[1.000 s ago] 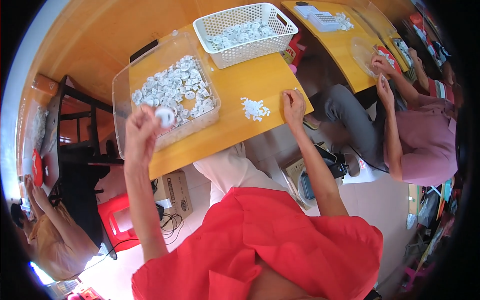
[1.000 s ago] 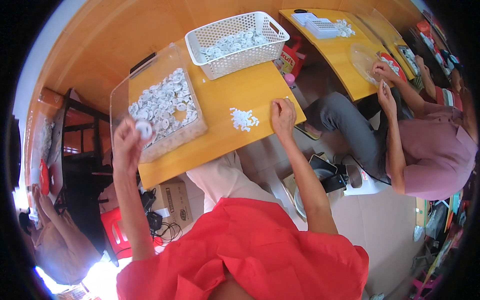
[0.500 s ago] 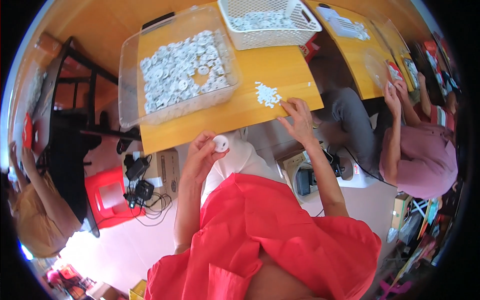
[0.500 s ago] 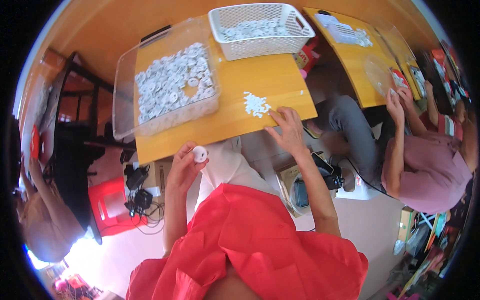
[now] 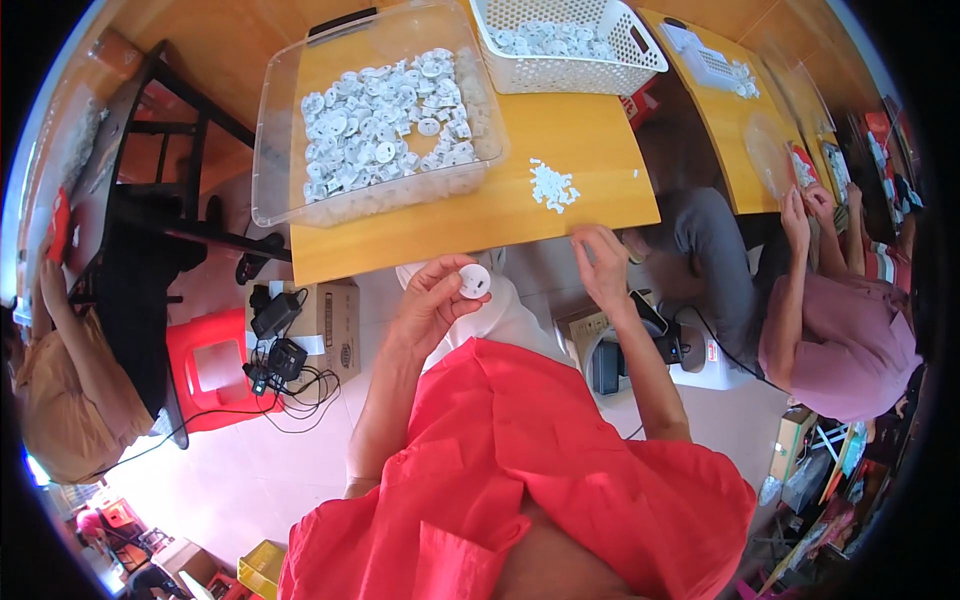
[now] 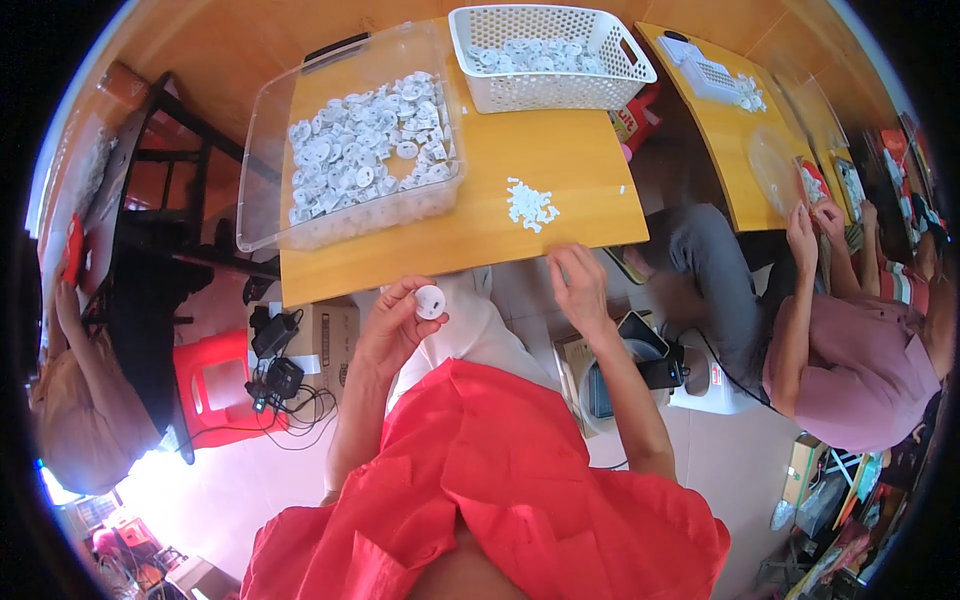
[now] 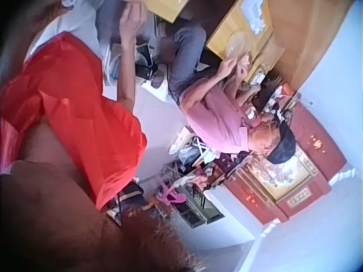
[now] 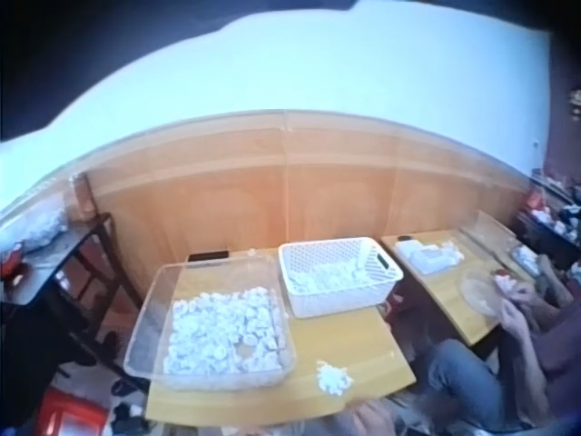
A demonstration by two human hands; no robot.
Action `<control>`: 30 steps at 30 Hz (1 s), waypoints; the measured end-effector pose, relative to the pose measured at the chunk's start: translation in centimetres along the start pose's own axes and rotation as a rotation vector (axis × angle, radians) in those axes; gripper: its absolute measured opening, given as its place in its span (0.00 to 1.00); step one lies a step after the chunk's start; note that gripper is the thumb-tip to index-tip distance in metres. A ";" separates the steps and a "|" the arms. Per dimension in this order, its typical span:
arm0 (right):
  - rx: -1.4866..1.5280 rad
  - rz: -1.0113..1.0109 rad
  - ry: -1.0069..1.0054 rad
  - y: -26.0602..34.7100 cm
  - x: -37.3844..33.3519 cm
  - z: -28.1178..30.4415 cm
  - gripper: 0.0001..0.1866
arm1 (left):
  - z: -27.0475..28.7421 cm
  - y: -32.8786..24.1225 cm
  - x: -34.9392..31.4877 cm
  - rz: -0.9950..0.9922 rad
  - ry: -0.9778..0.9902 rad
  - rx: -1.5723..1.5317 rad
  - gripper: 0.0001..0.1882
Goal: The person assembles plastic components by picking up round plastic bases from a container and inserting small plastic pins into the bases by hand.
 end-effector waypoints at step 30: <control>0.770 -0.385 0.042 8.5 3.9 -1.8 0.05 | 0.2 0.5 -0.8 -0.034 -0.081 0.095 0.14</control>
Point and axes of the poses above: each hand's wrist, its own x-axis towards the middle knuckle, its own z-axis out of the back of the hand, y = z × x, the point moved 6 cm from there along x, towards the middle knuckle, and after that the axes turned 10 degrees about z, right-handed, at the moved point
